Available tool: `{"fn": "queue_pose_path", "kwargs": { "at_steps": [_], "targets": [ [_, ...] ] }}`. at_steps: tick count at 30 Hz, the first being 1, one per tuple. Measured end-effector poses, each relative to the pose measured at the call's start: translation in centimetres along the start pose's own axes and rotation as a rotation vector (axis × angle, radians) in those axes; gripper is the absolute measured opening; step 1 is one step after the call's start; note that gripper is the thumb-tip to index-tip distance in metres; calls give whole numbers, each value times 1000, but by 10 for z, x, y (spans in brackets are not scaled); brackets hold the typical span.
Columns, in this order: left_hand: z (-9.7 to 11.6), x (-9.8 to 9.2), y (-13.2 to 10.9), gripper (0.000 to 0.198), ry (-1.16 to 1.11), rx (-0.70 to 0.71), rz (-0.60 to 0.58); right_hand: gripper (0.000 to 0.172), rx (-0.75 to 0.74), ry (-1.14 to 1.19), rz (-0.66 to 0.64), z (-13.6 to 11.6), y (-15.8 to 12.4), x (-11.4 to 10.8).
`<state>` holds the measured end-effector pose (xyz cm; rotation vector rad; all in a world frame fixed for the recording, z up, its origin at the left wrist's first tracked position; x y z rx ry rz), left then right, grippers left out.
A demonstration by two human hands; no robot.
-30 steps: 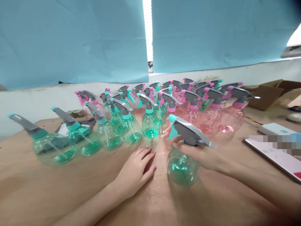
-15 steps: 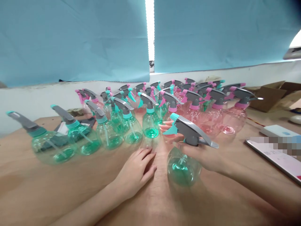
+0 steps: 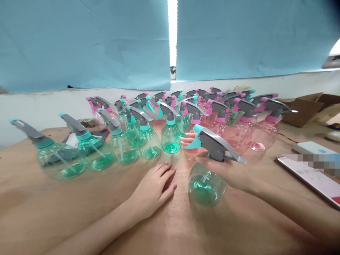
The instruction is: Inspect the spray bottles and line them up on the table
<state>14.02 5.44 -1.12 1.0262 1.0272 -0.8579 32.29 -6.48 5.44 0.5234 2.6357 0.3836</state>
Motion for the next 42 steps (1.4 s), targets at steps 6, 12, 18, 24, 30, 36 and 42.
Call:
{"fn": "queue_pose_path", "kwargs": {
  "at_steps": [6,12,18,24,30,36,42],
  "targets": [
    [0,0,0,37,-8,5,9,30,-8,-10,14,0,0,0],
    [-1,0,1,37,-23,12,23,7,-15,-37,48,-2,-1,-2],
    [0,-1,1,37,-17,5,1,6,-2,-75,88,0,-2,-1],
    [0,-1,0,37,-24,-2,13,22,-28,-82,37,1,-2,-1],
    [1,-2,0,38,-11,-8,-12,11,-7,-126,107,4,-2,-2],
    [0,-1,0,38,-14,-4,-17,13,1,-91,59,-1,-1,-2],
    [1,1,-1,37,-20,-10,-10,9,31,-120,89,-4,-2,-4]
  ]
}}
Point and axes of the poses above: each hand's wrist, its own y-axis towards the middle knuckle, its own x-axis out of the palm, z = x × y, the point moved 1 cm from there along y, towards the middle knuckle, and after that the axes turned 3 degrees about z, right-handed, at the moved point
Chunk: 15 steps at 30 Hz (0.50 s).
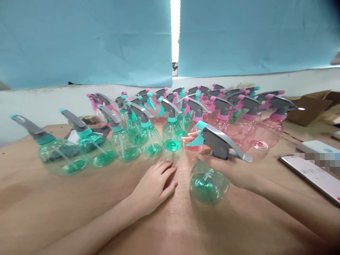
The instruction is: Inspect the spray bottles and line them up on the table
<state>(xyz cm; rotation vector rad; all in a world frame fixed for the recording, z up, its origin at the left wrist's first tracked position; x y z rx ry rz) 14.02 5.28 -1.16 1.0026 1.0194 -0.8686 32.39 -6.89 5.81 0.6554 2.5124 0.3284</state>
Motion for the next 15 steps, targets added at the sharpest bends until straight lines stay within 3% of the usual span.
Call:
{"fn": "queue_pose_path", "kwargs": {
  "at_steps": [15],
  "targets": [
    [-2,2,0,39,-5,7,9,11,-32,212,-38,-2,0,-1]
  ]
}}
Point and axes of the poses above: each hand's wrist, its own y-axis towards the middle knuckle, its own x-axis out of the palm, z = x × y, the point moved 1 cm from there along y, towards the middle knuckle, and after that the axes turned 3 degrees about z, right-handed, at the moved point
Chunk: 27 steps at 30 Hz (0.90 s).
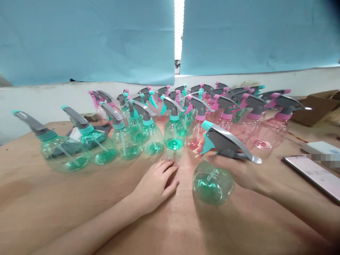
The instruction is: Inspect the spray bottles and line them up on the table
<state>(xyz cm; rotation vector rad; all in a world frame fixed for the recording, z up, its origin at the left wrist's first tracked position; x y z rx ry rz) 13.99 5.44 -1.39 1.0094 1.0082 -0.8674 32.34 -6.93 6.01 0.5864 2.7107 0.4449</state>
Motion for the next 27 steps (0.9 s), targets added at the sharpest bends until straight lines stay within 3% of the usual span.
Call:
{"fn": "queue_pose_path", "kwargs": {
  "at_steps": [7,10,17,27],
  "targets": [
    [0,0,0,38,-5,0,-3,29,84,-34,-39,0,1,3],
    [0,-1,1,39,-3,-1,-15,34,57,-51,-40,-2,2,5],
    [0,-1,1,38,13,0,-6,24,-29,-50,-48,-2,3,5],
    [0,-2,1,39,17,-1,-21,31,-31,-98,-27,1,2,4]
  ]
}}
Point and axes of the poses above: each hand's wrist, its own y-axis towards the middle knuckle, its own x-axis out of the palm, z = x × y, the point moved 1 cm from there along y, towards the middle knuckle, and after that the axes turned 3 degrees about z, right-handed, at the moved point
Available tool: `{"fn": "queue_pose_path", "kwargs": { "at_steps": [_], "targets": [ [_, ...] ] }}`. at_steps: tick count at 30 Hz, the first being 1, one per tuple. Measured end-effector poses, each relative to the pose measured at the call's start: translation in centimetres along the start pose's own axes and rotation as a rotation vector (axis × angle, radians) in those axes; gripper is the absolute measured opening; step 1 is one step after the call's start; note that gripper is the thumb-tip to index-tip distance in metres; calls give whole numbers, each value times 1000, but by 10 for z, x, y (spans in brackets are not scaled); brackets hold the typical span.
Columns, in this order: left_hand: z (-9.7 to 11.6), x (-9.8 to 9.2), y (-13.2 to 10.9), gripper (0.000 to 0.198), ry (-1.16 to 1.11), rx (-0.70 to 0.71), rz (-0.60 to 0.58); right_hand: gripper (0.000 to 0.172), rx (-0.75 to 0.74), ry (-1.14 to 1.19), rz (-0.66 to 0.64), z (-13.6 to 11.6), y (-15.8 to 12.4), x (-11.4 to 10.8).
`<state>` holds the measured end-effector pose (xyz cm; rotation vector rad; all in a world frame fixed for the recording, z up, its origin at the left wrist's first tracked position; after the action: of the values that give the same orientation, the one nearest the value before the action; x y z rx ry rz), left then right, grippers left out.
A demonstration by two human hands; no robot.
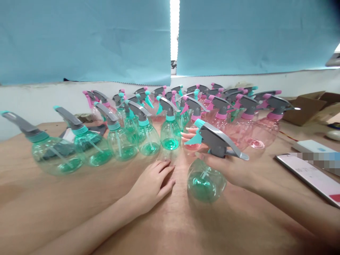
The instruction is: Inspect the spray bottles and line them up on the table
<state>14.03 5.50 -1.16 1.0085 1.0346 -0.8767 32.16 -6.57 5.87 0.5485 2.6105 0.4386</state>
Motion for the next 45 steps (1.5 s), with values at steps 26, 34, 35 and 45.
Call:
{"fn": "queue_pose_path", "kwargs": {
  "at_steps": [26,34,35,45],
  "targets": [
    [0,-2,1,38,10,-4,0,21,34,1,20,2,0,-1],
    [0,-1,1,37,4,-2,10,9,46,19,34,3,0,-1],
    [0,-1,1,37,4,-4,10,9,36,14,21,3,1,-2],
    [-1,-3,2,35,-34,-5,34,10,12,103,-53,-4,2,-9]
  ]
}}
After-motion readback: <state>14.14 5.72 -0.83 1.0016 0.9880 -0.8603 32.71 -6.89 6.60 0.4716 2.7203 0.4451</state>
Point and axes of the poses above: each hand's wrist, its own y-axis towards the middle knuckle, its own x-axis out of the palm, z = x × y, the point moved 1 cm from there along y, towards the middle knuckle, and after that the axes turned 3 degrees about z, right-handed, at the moved point
